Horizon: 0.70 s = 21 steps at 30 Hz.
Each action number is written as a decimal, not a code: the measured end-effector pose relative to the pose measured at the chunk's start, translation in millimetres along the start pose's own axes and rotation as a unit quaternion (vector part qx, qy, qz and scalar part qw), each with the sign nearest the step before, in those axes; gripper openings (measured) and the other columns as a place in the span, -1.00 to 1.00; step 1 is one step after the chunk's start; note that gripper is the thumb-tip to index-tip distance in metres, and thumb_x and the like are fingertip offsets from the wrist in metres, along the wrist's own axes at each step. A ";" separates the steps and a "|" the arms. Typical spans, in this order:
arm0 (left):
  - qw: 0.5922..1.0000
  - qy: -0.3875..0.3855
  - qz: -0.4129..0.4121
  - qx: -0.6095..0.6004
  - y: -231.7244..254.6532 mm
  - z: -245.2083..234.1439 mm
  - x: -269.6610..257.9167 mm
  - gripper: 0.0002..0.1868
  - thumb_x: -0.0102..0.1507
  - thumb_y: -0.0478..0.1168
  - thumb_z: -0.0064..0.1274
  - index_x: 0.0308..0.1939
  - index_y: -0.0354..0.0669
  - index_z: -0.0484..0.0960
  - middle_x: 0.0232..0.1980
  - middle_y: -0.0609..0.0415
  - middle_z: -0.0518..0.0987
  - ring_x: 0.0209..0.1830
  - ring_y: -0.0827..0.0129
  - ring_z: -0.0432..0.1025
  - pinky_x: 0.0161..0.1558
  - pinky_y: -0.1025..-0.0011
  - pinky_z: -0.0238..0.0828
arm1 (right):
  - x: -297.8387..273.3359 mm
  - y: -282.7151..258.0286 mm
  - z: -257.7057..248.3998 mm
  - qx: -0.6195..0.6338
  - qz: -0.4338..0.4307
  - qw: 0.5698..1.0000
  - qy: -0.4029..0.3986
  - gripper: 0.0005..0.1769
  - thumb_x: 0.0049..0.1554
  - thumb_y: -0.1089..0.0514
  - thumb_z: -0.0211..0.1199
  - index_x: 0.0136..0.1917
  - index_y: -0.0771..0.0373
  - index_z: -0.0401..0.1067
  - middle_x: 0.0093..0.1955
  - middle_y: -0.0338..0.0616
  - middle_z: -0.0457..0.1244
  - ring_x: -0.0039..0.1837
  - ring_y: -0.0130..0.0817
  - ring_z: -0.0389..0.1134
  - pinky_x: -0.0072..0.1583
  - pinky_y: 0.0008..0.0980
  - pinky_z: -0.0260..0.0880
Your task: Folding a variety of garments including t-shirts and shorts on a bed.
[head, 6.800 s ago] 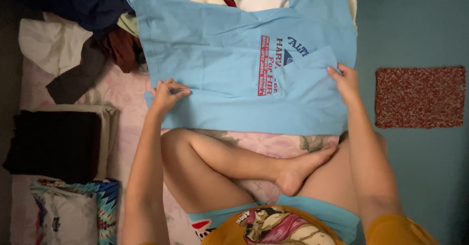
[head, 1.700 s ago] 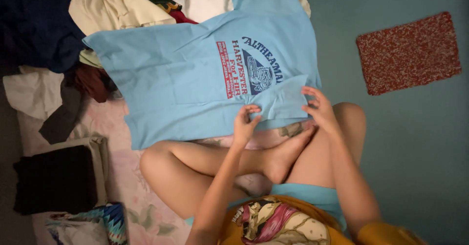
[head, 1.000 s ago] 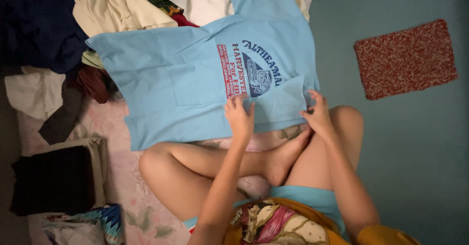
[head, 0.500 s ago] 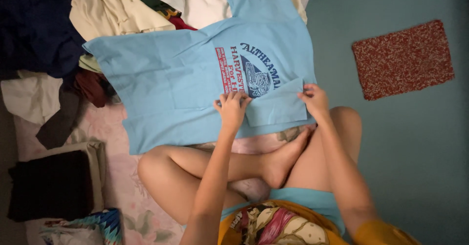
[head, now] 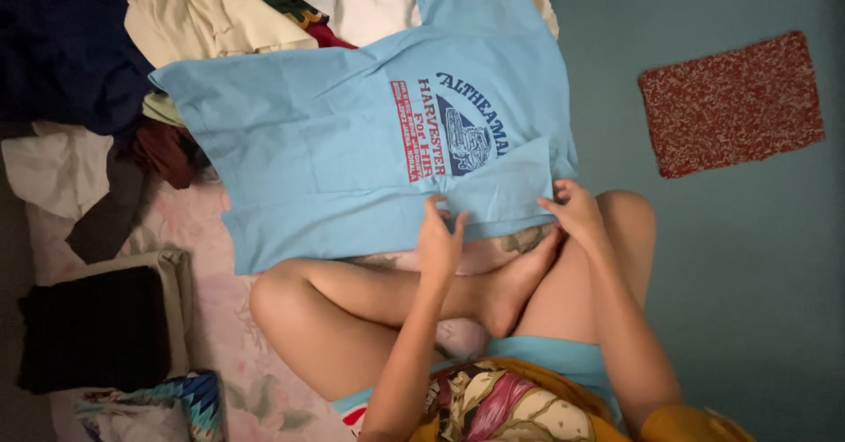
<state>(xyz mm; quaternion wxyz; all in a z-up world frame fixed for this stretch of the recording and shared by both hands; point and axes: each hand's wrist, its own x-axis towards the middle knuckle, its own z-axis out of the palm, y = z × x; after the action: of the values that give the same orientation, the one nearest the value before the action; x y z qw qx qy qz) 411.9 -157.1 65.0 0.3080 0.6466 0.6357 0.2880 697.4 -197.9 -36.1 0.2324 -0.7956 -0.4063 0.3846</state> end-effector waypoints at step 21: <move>0.986 0.066 0.101 0.111 -76.4 -70.9 122.8 -0.54 0.22 -0.30 0.18 0.19 -0.19 0.45 0.12 -0.16 0.47 0.16 -0.07 0.36 0.20 0.09 0.31 | 117.1 -113.4 -32.7 -0.056 -0.269 0.950 0.148 -0.22 0.10 0.20 0.43 0.50 0.23 0.17 0.42 0.15 0.17 0.42 0.12 0.20 0.36 -0.01 0.29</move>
<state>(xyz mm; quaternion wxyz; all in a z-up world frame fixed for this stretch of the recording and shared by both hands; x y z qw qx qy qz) 311.7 -32.0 49.9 0.1613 0.7174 0.6136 0.2877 714.4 -39.5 11.2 0.3402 -0.7160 -0.5874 0.1628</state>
